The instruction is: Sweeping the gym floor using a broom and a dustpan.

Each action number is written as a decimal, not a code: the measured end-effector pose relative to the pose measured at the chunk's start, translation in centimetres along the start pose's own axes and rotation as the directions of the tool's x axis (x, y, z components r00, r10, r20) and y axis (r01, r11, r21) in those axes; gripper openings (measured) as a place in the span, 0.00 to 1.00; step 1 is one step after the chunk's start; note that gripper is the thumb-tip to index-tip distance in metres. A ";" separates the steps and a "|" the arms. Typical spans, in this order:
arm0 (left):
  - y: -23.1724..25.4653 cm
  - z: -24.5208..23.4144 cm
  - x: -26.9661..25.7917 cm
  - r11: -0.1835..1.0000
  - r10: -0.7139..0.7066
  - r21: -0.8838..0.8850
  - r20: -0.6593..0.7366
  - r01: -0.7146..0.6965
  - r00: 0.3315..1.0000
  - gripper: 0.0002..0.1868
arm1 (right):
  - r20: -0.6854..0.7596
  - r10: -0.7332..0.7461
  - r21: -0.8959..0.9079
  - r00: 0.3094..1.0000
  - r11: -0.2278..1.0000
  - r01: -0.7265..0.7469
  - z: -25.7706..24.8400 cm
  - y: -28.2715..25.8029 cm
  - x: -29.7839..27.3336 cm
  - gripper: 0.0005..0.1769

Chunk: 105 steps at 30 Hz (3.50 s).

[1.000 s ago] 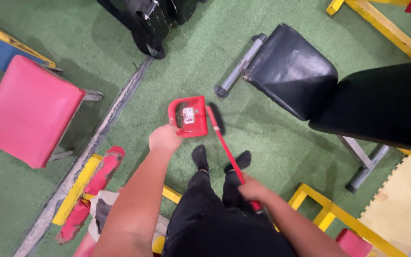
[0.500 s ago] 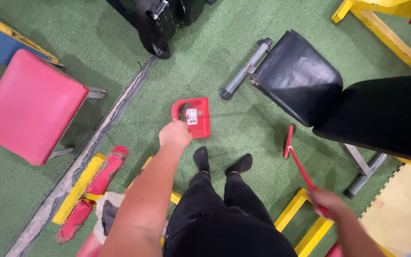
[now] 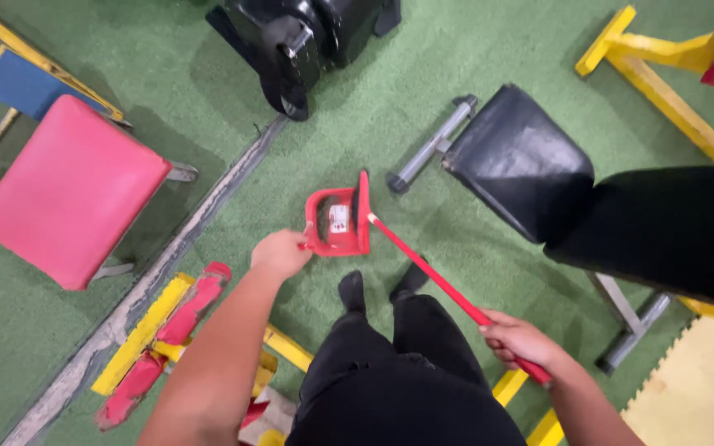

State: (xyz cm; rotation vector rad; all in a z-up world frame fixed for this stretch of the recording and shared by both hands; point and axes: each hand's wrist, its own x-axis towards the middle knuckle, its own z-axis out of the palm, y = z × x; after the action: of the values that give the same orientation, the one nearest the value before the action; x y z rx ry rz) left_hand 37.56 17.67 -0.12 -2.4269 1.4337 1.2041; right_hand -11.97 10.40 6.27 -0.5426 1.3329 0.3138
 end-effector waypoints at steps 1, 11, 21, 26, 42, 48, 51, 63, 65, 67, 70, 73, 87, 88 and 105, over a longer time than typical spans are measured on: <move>-0.2 -0.4 -0.2 1.000 0.001 -0.002 -0.011 -0.001 1.000 0.16 | 0.000 -0.010 -0.006 1.000 1.000 0.010 0.1 -1.6 -1.0 0.27; 3.4 -2.9 2.7 0.938 -0.245 -0.283 -0.126 0.202 0.961 0.17 | -0.145 -0.306 -0.249 0.941 0.932 0.265 -4.6 -19.6 -0.9 0.34; 11.5 -3.5 12.7 0.901 -0.341 -0.373 -0.291 0.222 0.894 0.17 | -0.271 -0.338 -0.162 0.901 0.939 0.303 -18.5 -38.5 4.9 0.20; 15.5 -5.2 13.8 0.862 -0.444 -0.358 -0.191 0.359 0.876 0.14 | -0.332 -0.335 -0.413 0.882 0.892 0.183 -20.0 -39.2 15.5 0.20; 17.8 -9.1 15.2 0.809 -0.524 -0.366 -0.094 0.460 0.846 0.15 | -0.174 -0.081 -0.745 0.981 0.662 -0.078 -17.5 -35.5 7.6 0.39; 18.2 -8.8 16.3 0.825 -0.512 -0.343 -0.116 0.449 0.851 0.14 | -0.237 -0.310 -0.779 0.921 0.628 0.011 -26.0 -43.7 11.8 0.29; 17.8 -7.4 17.8 0.830 -0.511 -0.343 -0.151 0.440 0.846 0.14 | -0.245 -0.473 -0.820 0.846 0.567 0.080 -26.7 -42.1 20.2 0.21; 18.4 -7.9 18.4 0.799 -0.540 -0.404 -0.155 0.445 0.827 0.15 | 0.339 -0.429 -0.708 0.837 0.469 0.528 -19.5 -28.7 21.4 0.37; 18.5 -8.6 18.2 0.797 -0.542 -0.405 -0.150 0.449 0.827 0.15 | 0.141 -0.260 -0.746 0.955 0.607 0.275 -18.4 -35.8 13.9 0.40; 18.4 -8.7 17.9 0.795 -0.545 -0.400 -0.138 0.456 0.827 0.15 | -0.058 -0.052 -0.722 0.997 0.692 -0.006 -18.7 -40.0 9.1 0.43; 18.6 -8.7 17.7 0.813 -0.530 -0.373 -0.155 0.448 0.833 0.14 | -0.161 -0.153 -0.831 0.975 0.554 -0.051 -21.2 -43.7 10.1 0.38; 18.7 -8.8 17.5 0.791 -0.550 -0.406 -0.143 0.458 0.823 0.14 | -0.154 -0.266 -0.870 0.952 0.493 -0.003 -23.7 -44.8 17.2 0.34; 16.5 -5.9 16.7 0.809 -0.522 -0.401 -0.152 0.430 0.839 0.14 | 0.191 -0.133 -0.638 0.973 0.737 0.226 -13.4 -34.0 12.3 0.28; 15.5 -5.7 15.1 0.804 -0.528 -0.408 -0.152 0.433 0.836 0.14 | 0.193 -0.131 -0.644 0.972 0.731 0.227 -14.4 -35.0 10.2 0.28; 5.0 7.8 -6.9 0.529 -0.740 -0.692 -0.093 0.491 0.666 0.21 | -0.214 -0.210 -0.799 0.954 0.600 -0.047 -24.9 -45.9 26.5 0.19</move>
State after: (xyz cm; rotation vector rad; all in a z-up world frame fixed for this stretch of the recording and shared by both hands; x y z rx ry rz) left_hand 27.38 23.15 0.59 -3.2971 -0.0246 1.1373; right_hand -3.31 -43.81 -14.14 -1.4672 1.3982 0.8032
